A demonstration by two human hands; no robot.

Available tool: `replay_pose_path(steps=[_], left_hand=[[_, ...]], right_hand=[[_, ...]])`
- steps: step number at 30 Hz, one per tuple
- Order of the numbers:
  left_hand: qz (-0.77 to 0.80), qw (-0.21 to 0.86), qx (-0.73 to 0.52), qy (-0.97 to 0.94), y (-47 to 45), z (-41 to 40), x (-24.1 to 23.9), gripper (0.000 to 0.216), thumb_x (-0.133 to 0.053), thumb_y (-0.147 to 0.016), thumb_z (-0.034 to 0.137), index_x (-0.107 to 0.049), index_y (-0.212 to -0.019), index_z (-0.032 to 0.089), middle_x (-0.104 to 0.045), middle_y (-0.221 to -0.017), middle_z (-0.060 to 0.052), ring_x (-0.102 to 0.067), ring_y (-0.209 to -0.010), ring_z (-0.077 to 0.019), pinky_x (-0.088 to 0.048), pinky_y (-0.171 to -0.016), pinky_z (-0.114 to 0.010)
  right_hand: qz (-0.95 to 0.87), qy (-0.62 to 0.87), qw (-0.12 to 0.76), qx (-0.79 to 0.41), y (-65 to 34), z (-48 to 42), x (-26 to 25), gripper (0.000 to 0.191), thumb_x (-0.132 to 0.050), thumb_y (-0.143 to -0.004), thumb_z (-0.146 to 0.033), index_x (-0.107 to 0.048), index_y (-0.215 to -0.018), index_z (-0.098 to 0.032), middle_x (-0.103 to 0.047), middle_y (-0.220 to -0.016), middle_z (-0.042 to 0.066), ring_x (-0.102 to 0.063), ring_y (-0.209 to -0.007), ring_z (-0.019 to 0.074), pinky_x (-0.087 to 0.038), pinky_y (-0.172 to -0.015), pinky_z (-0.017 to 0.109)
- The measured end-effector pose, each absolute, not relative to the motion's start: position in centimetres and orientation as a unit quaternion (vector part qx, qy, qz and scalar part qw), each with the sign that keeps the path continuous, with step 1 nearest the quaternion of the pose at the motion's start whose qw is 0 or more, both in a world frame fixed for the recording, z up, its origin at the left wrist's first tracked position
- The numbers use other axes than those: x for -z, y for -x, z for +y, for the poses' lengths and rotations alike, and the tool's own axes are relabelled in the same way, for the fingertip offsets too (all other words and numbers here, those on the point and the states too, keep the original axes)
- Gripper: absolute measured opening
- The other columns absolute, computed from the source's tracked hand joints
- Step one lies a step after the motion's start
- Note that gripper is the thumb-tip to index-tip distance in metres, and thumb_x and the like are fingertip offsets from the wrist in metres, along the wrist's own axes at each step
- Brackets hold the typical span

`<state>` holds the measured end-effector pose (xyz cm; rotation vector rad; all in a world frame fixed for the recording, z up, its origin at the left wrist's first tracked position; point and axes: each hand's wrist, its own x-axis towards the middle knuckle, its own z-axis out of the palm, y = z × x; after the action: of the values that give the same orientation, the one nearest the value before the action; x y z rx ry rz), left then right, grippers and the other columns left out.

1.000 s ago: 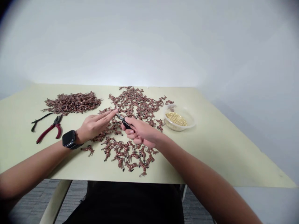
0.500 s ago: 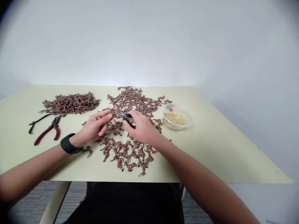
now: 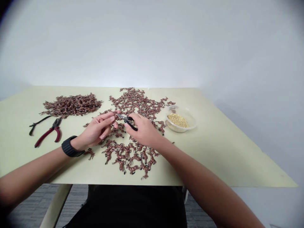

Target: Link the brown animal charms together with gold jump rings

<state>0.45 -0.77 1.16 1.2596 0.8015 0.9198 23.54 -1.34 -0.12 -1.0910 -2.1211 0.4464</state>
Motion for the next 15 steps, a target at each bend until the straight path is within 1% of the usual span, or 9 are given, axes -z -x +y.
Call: replay_pose_path(steps=[3,6,8,10,11,12,13,14,15], left_hand=[[0.360,0.621,-0.403,-0.568,-0.6,-0.9,-1.0,0.052,-0.066,-0.094,0.042,-0.059,-0.142,0.022,-0.071,-0.089,-0.004,-0.038,-0.036,0.0012,-0.024,-0.035,-0.015],[0.378,0.549,-0.407,-0.624,-0.6,-1.1,-0.6,0.057,-0.065,-0.095,0.044,-0.055,-0.147,0.021,-0.074,-0.091,-0.006,-0.042,-0.037,-0.0014,-0.032,-0.037,-0.017],[0.387,0.452,-0.418,-0.686,-0.3,-1.0,-0.2,0.057,-0.062,-0.096,0.041,-0.053,-0.148,0.020,-0.075,-0.087,-0.005,-0.047,-0.039,-0.0038,-0.041,-0.042,-0.018],[0.385,0.309,-0.429,-0.756,0.6,-0.6,0.2,0.051,-0.061,-0.097,0.035,-0.057,-0.146,0.022,-0.076,-0.081,-0.003,-0.054,-0.046,-0.0069,-0.048,-0.050,-0.020],[0.375,0.230,-0.428,-0.789,1.1,-0.2,0.4,0.047,-0.063,-0.096,0.031,-0.061,-0.142,0.023,-0.076,-0.081,-0.004,-0.060,-0.053,-0.0093,-0.051,-0.054,-0.021],[0.362,0.163,-0.415,-0.819,1.7,0.2,0.5,0.044,-0.063,-0.095,0.028,-0.063,-0.139,0.025,-0.078,-0.090,-0.006,-0.067,-0.066,-0.0127,-0.054,-0.061,-0.023],[0.338,0.117,-0.399,-0.844,2.3,0.5,0.5,0.042,-0.063,-0.094,0.026,-0.067,-0.135,0.026,-0.078,-0.104,-0.009,-0.070,-0.078,-0.0160,-0.056,-0.066,-0.026],[0.327,0.093,-0.376,-0.862,2.7,0.8,0.6,0.040,-0.063,-0.093,0.025,-0.068,-0.133,0.027,-0.076,-0.116,-0.011,-0.071,-0.087,-0.0184,-0.058,-0.069,-0.029],[0.323,0.083,-0.368,-0.868,2.9,0.9,0.5,0.039,-0.063,-0.093,0.024,-0.070,-0.132,0.029,-0.074,-0.122,-0.011,-0.071,-0.091,-0.0195,-0.058,-0.071,-0.030]], right_hand=[[-0.812,0.432,0.345,-0.188,-23.4,-1.5,-0.1,0.023,-0.050,-0.099,-0.044,-0.055,-0.100,-0.021,-0.054,-0.080,0.000,-0.048,-0.069,0.0150,-0.033,-0.063,0.030],[-0.781,0.445,0.332,-0.284,-23.2,-1.9,-0.3,0.027,-0.049,-0.100,-0.048,-0.054,-0.095,-0.022,-0.047,-0.070,-0.003,-0.042,-0.061,0.0130,-0.030,-0.057,0.028],[-0.731,0.441,0.321,-0.410,-23.1,-2.1,-0.6,0.032,-0.047,-0.100,-0.052,-0.052,-0.092,-0.022,-0.043,-0.069,-0.004,-0.036,-0.057,0.0113,-0.028,-0.053,0.026],[-0.652,0.414,0.291,-0.565,-23.1,-2.2,-1.1,0.037,-0.045,-0.099,-0.057,-0.050,-0.090,-0.022,-0.037,-0.070,-0.005,-0.027,-0.054,0.0098,-0.022,-0.047,0.024],[-0.606,0.392,0.267,-0.638,-23.2,-2.2,-1.4,0.038,-0.044,-0.099,-0.058,-0.050,-0.091,-0.022,-0.032,-0.070,-0.005,-0.021,-0.054,0.0097,-0.018,-0.045,0.023],[-0.562,0.367,0.241,-0.701,-23.2,-2.2,-1.7,0.039,-0.043,-0.099,-0.059,-0.050,-0.091,-0.021,-0.028,-0.070,-0.006,-0.016,-0.055,0.0100,-0.013,-0.043,0.023],[-0.525,0.342,0.217,-0.748,-23.3,-2.2,-2.0,0.039,-0.043,-0.098,-0.059,-0.051,-0.092,-0.021,-0.024,-0.070,-0.006,-0.011,-0.056,0.0105,-0.010,-0.043,0.023],[-0.499,0.321,0.201,-0.780,-23.3,-2.2,-2.2,0.039,-0.043,-0.098,-0.059,-0.051,-0.092,-0.021,-0.021,-0.070,-0.007,-0.008,-0.056,0.0110,-0.008,-0.042,0.023],[-0.486,0.308,0.195,-0.794,-23.3,-2.2,-2.3,0.039,-0.043,-0.097,-0.059,-0.051,-0.092,-0.021,-0.020,-0.070,-0.007,-0.007,-0.057,0.0114,-0.007,-0.042,0.023]])
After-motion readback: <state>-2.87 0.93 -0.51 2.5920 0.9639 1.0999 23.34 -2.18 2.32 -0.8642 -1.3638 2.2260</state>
